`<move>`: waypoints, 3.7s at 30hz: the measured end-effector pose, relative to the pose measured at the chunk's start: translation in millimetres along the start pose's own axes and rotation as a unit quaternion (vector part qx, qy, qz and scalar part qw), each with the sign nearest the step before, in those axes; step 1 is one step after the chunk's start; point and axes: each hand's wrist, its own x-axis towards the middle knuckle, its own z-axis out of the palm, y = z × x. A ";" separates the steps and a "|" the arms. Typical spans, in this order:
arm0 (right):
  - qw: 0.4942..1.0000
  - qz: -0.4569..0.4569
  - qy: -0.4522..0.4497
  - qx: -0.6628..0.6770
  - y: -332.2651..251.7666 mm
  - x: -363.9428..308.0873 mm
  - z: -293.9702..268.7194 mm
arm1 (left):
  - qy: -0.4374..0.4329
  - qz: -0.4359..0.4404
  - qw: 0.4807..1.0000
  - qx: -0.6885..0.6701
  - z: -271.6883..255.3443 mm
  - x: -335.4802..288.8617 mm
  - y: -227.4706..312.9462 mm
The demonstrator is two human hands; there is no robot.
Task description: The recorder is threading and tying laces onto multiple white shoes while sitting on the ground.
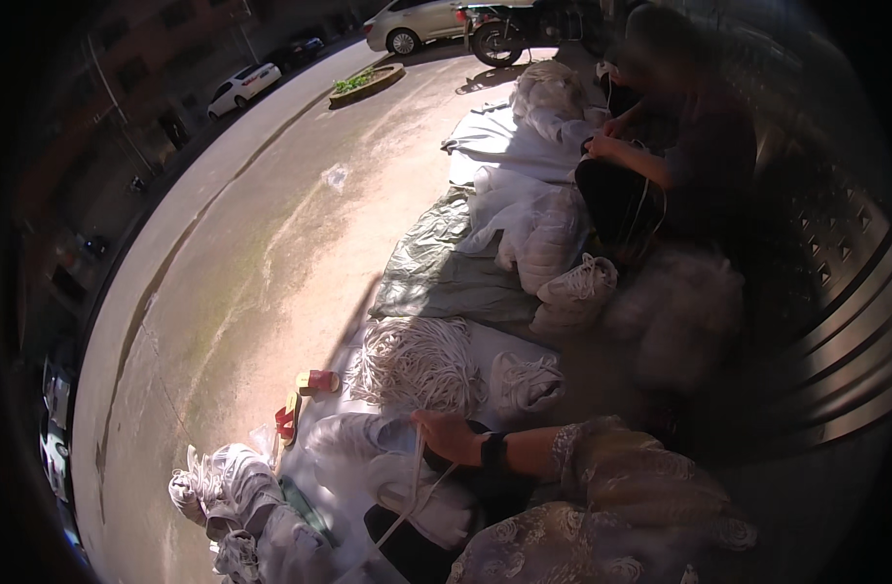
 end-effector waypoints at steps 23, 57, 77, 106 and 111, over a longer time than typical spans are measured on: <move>0.994 0.046 -0.026 0.093 -11.7 -29.1 0.6 | 0.142 0.305 0.892 0.301 -175.7 -30.5 48.0; 0.719 0.030 -0.112 0.686 7.2 120.8 -391.9 | -0.238 0.074 0.967 0.062 147.9 -95.2 23.7; 0.856 0.168 -0.219 0.436 -88.4 55.2 -140.8 | -0.390 -0.103 0.914 0.042 221.1 -143.3 -65.2; 0.918 -0.055 -0.239 0.311 -115.3 -14.5 -39.0 | -0.421 -0.224 0.877 0.056 243.1 -171.2 -106.4; 0.908 -0.024 -0.247 0.337 -118.3 -15.6 -38.4 | -0.423 -0.238 0.870 0.085 240.4 -169.8 -104.9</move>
